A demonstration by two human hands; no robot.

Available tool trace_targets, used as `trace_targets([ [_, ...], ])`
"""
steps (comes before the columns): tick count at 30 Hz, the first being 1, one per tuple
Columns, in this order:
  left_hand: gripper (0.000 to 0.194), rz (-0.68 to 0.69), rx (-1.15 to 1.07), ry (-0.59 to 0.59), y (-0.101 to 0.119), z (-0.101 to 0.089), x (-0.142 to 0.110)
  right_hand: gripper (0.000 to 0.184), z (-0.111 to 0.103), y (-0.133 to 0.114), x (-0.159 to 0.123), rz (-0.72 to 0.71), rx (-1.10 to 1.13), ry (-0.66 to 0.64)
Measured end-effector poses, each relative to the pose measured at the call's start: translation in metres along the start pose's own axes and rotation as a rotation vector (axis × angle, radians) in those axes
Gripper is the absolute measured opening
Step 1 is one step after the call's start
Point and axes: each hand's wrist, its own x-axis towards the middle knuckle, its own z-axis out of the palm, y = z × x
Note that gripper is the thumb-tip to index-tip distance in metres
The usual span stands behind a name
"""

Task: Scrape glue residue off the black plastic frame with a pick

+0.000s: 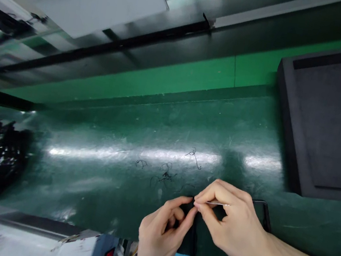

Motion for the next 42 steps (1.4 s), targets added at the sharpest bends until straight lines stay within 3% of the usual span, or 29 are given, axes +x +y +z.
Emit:
trace_targets([
  [29,0.007,-0.009,-0.003,0.012,-0.0024,0.0010,-0.0033,0.021,0.0043,0.0014,-0.0010,-0.010,-0.012,0.027],
  [35,0.006,-0.015,-0.010,0.002,-0.0020,0.0004,-0.0031,0.020,0.0042,0.0031,-0.0011,-0.022,-0.010,-0.019],
  [42,0.006,-0.014,-0.007,0.010,-0.0013,0.0006,-0.0024,0.020,0.0060,0.0032,-0.0003,-0.005,-0.012,0.031],
])
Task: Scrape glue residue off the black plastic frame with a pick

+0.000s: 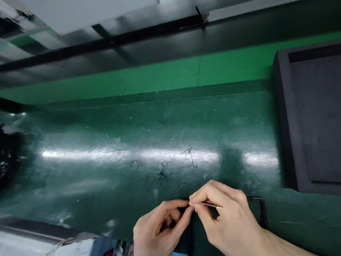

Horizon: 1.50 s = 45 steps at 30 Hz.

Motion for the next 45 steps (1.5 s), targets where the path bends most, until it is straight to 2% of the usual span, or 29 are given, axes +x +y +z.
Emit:
trace_targets([
  [17,0.006,-0.011,-0.003,-0.012,-0.0017,0.0004,-0.0024,0.023,-0.0021,-0.0012,-0.0009,-0.016,0.005,-0.043],
  [45,0.006,-0.018,-0.007,-0.009,-0.0012,0.0009,-0.0026,0.023,-0.0015,-0.0025,-0.0021,-0.013,-0.003,-0.021],
])
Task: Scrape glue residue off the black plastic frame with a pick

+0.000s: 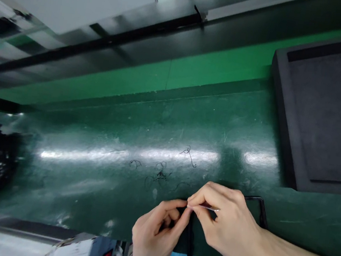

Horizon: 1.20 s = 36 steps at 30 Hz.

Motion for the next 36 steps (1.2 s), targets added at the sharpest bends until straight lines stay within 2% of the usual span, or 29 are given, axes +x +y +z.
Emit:
trace_targets([
  [36,0.006,0.013,0.005,-0.006,-0.0003,-0.0015,0.0003,0.023,-0.0002,0.0000,0.0023,0.049,0.021,0.015],
])
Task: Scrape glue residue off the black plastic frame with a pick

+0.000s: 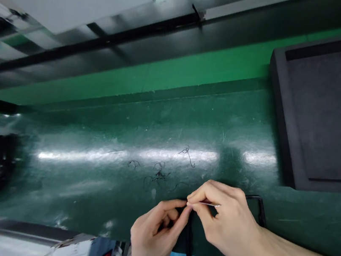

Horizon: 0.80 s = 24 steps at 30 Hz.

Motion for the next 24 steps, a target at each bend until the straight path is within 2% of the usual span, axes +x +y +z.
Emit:
trace_targets([
  [24,0.007,-0.018,0.001,-0.002,-0.0005,0.0001,-0.0008,0.023,0.0009,0.0001,-0.0007,-0.008,-0.009,0.000],
])
